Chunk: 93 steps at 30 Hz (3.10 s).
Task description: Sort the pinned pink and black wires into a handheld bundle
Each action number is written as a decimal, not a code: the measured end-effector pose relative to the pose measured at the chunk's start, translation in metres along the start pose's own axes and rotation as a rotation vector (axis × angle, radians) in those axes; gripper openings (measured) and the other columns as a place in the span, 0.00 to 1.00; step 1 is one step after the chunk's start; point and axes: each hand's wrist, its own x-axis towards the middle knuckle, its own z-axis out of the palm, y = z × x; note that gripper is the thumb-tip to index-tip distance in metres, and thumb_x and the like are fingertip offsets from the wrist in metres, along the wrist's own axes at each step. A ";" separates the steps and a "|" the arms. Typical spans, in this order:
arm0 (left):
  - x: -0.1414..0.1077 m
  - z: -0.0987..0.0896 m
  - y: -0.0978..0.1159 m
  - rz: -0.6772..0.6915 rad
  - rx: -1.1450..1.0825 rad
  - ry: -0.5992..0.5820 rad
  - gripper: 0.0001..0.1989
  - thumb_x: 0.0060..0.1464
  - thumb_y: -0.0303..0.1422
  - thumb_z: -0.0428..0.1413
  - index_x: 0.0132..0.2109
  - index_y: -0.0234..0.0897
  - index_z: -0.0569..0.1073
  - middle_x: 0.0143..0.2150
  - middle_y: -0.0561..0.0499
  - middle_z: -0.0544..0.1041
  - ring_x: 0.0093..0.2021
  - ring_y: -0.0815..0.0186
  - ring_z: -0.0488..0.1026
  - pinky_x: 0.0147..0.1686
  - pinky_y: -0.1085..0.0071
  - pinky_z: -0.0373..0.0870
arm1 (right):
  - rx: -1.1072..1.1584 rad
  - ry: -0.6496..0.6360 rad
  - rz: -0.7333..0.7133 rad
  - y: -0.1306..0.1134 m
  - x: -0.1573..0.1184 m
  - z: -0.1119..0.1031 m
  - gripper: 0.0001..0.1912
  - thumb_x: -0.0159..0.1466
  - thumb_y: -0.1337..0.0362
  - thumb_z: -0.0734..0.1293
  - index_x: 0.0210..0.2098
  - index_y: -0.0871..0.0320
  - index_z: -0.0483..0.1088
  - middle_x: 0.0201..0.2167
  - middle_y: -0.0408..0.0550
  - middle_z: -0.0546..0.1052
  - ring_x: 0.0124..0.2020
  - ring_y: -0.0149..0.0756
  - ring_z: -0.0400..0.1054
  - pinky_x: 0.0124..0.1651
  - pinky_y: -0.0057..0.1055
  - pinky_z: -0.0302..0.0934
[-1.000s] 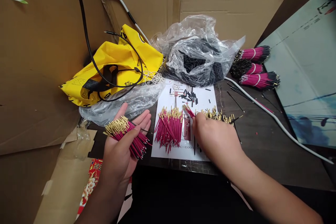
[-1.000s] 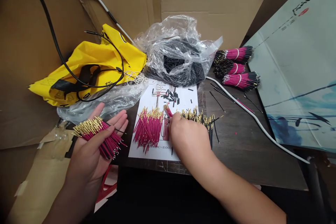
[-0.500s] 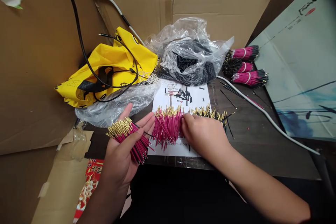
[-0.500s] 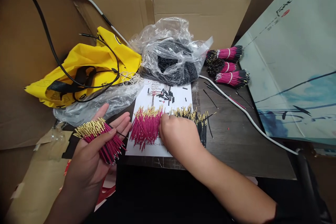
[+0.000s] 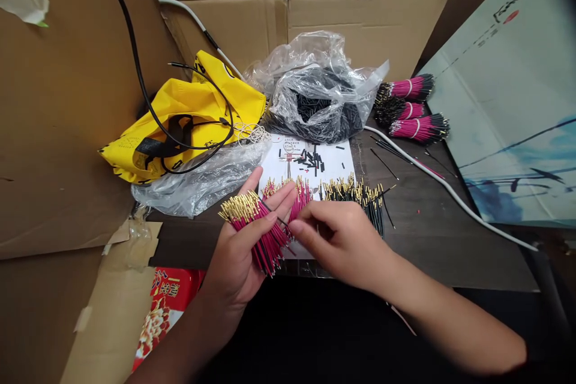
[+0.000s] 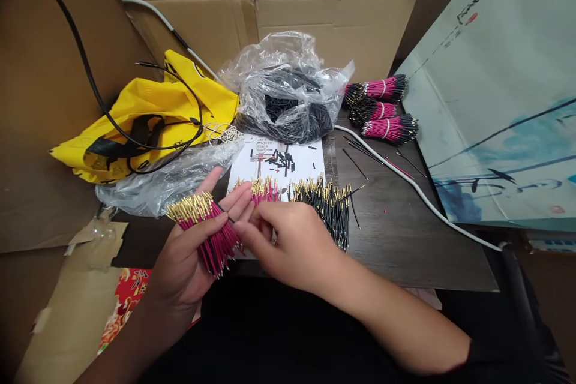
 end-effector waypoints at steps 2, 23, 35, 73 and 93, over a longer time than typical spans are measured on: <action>0.001 0.005 -0.003 -0.016 -0.003 -0.017 0.42 0.61 0.23 0.55 0.74 0.50 0.45 0.62 0.42 0.74 0.66 0.56 0.65 0.70 0.52 0.54 | 0.161 -0.074 0.013 -0.001 -0.001 0.003 0.16 0.70 0.56 0.64 0.29 0.58 0.67 0.22 0.37 0.66 0.24 0.23 0.56 0.28 0.26 0.50; 0.006 0.013 -0.007 0.011 -0.009 0.144 0.41 0.61 0.23 0.56 0.74 0.46 0.46 0.59 0.39 0.76 0.63 0.55 0.70 0.66 0.56 0.63 | -0.388 0.387 -0.047 0.028 -0.047 -0.017 0.18 0.69 0.66 0.62 0.23 0.57 0.56 0.20 0.39 0.57 0.22 0.26 0.51 0.29 0.31 0.46; 0.007 0.016 -0.014 -0.097 0.006 -0.050 0.45 0.61 0.24 0.56 0.75 0.48 0.40 0.61 0.42 0.74 0.64 0.54 0.68 0.69 0.49 0.56 | -0.770 0.449 0.237 0.043 -0.070 -0.029 0.16 0.68 0.52 0.65 0.31 0.58 0.71 0.22 0.43 0.70 0.24 0.32 0.62 0.29 0.31 0.46; 0.011 0.027 -0.016 0.078 -0.078 0.030 0.45 0.62 0.24 0.56 0.74 0.54 0.39 0.65 0.45 0.71 0.66 0.57 0.67 0.67 0.54 0.62 | 0.554 -0.022 0.237 0.010 -0.004 0.026 0.17 0.73 0.53 0.59 0.32 0.57 0.64 0.22 0.38 0.64 0.23 0.26 0.57 0.27 0.27 0.53; 0.009 -0.007 0.013 0.110 -0.011 0.177 0.42 0.60 0.22 0.56 0.74 0.48 0.46 0.56 0.42 0.78 0.63 0.58 0.70 0.67 0.58 0.63 | -0.209 0.201 0.215 0.011 -0.004 0.017 0.18 0.72 0.57 0.57 0.26 0.57 0.60 0.19 0.42 0.65 0.20 0.27 0.54 0.25 0.31 0.44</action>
